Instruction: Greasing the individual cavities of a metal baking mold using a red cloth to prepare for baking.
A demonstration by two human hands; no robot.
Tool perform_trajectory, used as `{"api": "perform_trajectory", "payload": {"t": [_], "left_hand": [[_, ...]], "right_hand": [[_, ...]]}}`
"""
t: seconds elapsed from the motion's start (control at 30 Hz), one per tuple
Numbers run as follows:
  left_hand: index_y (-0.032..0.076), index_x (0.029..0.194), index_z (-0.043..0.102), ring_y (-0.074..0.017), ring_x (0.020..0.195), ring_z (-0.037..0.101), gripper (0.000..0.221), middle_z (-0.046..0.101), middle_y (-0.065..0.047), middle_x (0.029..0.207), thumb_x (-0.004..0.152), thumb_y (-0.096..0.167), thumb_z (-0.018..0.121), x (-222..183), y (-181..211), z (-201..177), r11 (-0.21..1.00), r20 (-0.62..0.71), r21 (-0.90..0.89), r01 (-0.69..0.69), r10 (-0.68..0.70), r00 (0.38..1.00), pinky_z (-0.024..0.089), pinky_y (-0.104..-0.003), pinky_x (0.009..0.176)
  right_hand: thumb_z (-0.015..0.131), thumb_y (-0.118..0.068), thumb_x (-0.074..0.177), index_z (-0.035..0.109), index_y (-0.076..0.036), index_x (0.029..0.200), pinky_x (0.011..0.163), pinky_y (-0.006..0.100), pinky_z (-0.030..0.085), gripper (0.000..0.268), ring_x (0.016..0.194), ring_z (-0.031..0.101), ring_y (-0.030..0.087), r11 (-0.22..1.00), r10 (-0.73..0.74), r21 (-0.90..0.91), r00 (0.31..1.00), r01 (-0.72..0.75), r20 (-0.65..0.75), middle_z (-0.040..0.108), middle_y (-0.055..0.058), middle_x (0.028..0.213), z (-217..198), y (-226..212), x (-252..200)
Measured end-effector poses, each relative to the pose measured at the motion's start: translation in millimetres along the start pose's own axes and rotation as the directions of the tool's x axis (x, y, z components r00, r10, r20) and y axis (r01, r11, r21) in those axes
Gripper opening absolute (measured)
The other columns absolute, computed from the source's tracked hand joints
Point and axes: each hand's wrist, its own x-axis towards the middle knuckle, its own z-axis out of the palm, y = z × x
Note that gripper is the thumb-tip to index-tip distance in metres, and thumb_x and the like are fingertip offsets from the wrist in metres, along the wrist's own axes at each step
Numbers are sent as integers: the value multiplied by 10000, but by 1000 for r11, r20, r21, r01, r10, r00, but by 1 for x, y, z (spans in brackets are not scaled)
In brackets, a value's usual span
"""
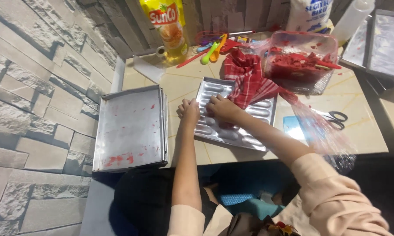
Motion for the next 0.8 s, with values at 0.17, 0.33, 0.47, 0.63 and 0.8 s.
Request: {"api": "perform_trajectory", "payload": {"t": [0.17,0.33,0.47,0.63,0.8], "left_hand": [[192,1135,533,-331,1299,385,236,425,-45,1300,1089,357,370,2,0,1,1000,-18,-16,5,-6,1000,439,-547,1045],[180,1118,529,-309,1300,379,205,420,-31,1277,1088,317,379,0,3,-1,999,-12,-32,14,-15,1000,438,-535,1045],[184,1122,529,-322,1308,374,192,415,-31,1293,1079,326,407,0,6,-4,999,20,-24,38,-37,999,442,-552,1040],[188,1101,511,-322,1299,387,259,418,-39,1259,1089,387,346,3,-3,1,1000,20,-23,1,0,1000,447,-554,1030],[208,1092,492,-306,1321,377,273,408,-22,1252,1092,415,313,9,-6,5,1000,35,-19,1,0,999,450,-545,1036]], "right_hand": [[628,-233,907,650,-154,1146,802,400,573,253,1070,603,308,993,108,34,982,-115,153,530,57,1129,18,-1,39],[613,-203,866,672,-165,1107,710,387,559,251,1006,590,304,991,112,-76,993,-110,22,516,42,1066,37,-2,37],[625,-200,844,695,-163,1063,712,377,555,232,987,604,290,997,-11,-72,998,7,-63,563,39,1017,29,-9,13],[628,-231,845,680,-157,1035,694,362,541,210,977,596,285,992,-127,-20,990,126,-63,573,39,1017,-27,-24,-23],[650,-310,872,682,-152,1011,705,346,551,213,938,612,266,985,-116,121,992,122,-55,576,42,1016,-45,-13,-42]]}}
